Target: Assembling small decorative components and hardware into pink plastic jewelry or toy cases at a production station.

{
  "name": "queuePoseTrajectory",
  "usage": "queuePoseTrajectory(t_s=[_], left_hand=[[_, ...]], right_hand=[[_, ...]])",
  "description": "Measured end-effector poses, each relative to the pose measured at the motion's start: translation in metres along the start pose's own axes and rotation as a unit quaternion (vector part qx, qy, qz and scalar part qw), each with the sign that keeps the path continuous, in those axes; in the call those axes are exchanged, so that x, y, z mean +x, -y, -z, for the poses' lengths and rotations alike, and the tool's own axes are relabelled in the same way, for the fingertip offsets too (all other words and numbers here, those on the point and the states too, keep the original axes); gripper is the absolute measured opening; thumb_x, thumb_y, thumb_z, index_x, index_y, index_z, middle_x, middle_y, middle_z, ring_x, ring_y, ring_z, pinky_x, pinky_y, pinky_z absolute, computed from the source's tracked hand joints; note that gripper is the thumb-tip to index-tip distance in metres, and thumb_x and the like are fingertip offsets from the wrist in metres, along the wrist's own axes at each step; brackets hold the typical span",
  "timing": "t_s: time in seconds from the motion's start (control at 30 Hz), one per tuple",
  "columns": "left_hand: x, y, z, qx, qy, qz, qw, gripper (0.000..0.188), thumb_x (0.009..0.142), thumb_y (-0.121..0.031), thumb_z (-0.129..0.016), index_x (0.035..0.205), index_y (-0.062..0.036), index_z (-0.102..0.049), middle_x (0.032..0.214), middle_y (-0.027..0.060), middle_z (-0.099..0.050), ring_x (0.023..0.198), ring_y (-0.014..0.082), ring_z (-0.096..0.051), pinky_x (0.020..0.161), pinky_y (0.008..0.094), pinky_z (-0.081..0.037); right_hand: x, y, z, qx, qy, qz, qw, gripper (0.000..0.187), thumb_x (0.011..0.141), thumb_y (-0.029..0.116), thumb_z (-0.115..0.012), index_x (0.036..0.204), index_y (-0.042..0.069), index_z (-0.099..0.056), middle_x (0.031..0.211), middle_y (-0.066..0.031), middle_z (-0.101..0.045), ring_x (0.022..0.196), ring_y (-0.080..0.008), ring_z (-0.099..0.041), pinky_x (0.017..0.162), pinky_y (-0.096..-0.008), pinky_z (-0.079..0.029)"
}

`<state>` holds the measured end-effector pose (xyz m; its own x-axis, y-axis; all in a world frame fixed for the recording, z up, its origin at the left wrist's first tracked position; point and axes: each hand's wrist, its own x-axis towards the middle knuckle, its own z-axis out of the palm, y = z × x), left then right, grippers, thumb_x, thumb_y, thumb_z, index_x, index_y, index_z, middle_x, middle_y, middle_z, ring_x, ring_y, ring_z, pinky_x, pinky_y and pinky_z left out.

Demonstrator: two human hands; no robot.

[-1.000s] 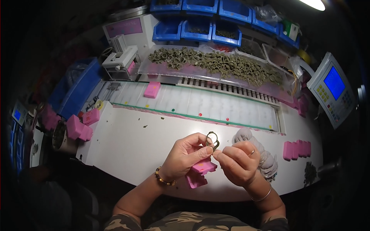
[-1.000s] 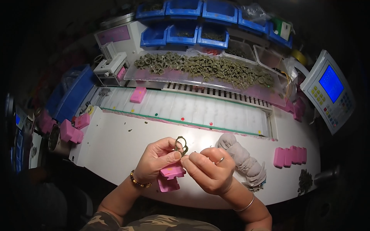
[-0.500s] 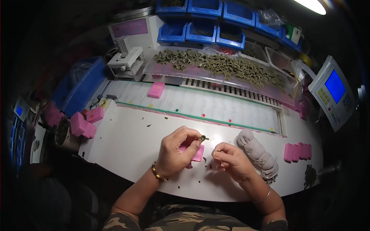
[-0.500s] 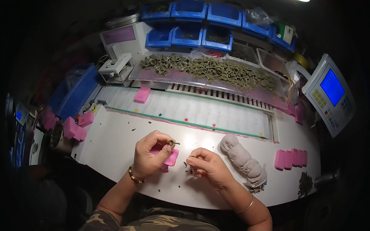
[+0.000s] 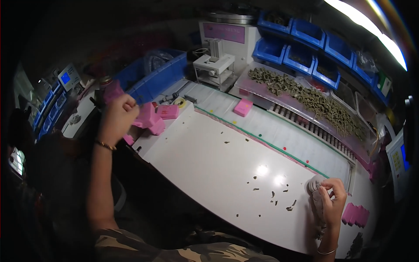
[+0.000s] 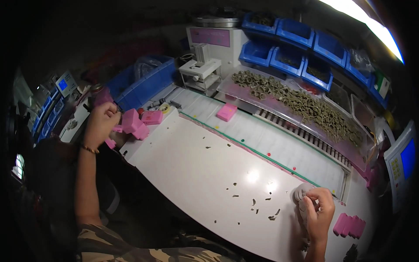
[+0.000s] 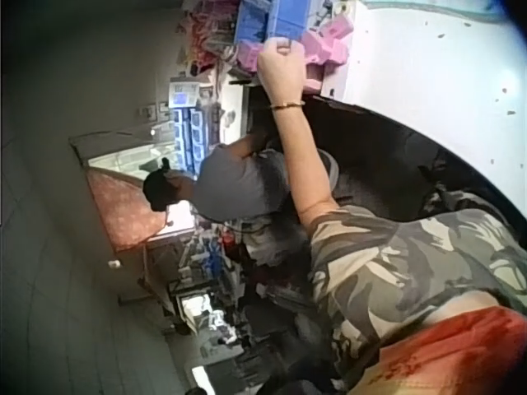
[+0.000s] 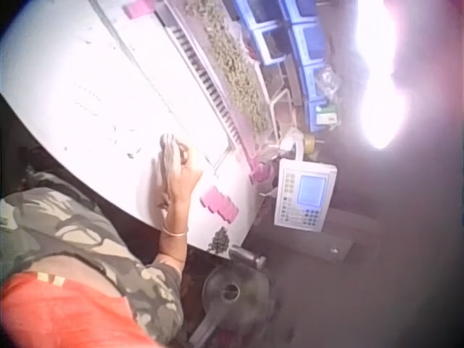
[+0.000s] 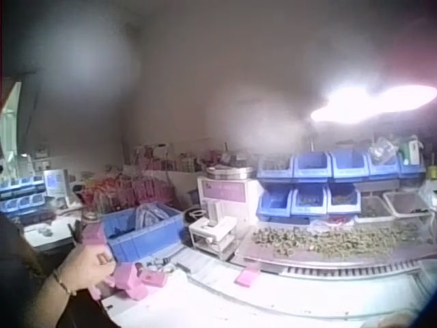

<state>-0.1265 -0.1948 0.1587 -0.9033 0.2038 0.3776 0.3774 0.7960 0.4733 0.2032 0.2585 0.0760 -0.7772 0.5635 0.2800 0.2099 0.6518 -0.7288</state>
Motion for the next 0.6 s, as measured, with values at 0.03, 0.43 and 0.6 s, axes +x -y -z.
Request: queuePoseTrajectory(t_s=[0.03,0.43,0.6], left_hand=[[0.012,0.015,0.015,0.034,0.034,0.049,0.998,0.009,0.082,-0.005,-0.067,0.082,0.0016,-0.062,0.067,0.003,-0.06,0.055,0.0086,-0.057,0.05,0.0251,-0.046],[0.066,0.061,0.05,-0.225,-0.025,0.175,0.958,0.022,0.081,-0.021,-0.075,0.085,-0.001,-0.067,0.076,0.0059,-0.064,0.057,0.0148,-0.063,0.044,0.0277,-0.048],[0.044,-0.029,0.007,-0.631,-0.031,0.137,0.763,0.027,0.087,-0.035,-0.074,0.086,-0.0128,-0.058,0.074,0.0027,-0.057,0.057,0.0139,-0.058,0.049,0.0265,-0.047]], right_hand=[[0.001,-0.003,0.003,0.003,0.002,0.004,1.0,0.01,0.076,-0.001,-0.067,0.086,0.001,-0.064,0.088,-0.0064,-0.061,0.08,-0.0168,-0.057,0.068,-0.0265,-0.041],[-0.006,-0.017,0.009,-0.03,0.08,-0.002,0.996,0.041,0.066,-0.004,-0.072,0.106,0.001,-0.064,0.112,-0.0143,-0.057,0.11,-0.0301,-0.055,0.099,-0.0374,-0.042],[-0.01,-0.022,0.008,-0.085,0.109,0.033,0.99,0.078,0.062,-0.007,-0.074,0.135,0.003,-0.048,0.129,-0.0169,-0.052,0.121,-0.0345,-0.052,0.106,-0.0383,-0.039]])
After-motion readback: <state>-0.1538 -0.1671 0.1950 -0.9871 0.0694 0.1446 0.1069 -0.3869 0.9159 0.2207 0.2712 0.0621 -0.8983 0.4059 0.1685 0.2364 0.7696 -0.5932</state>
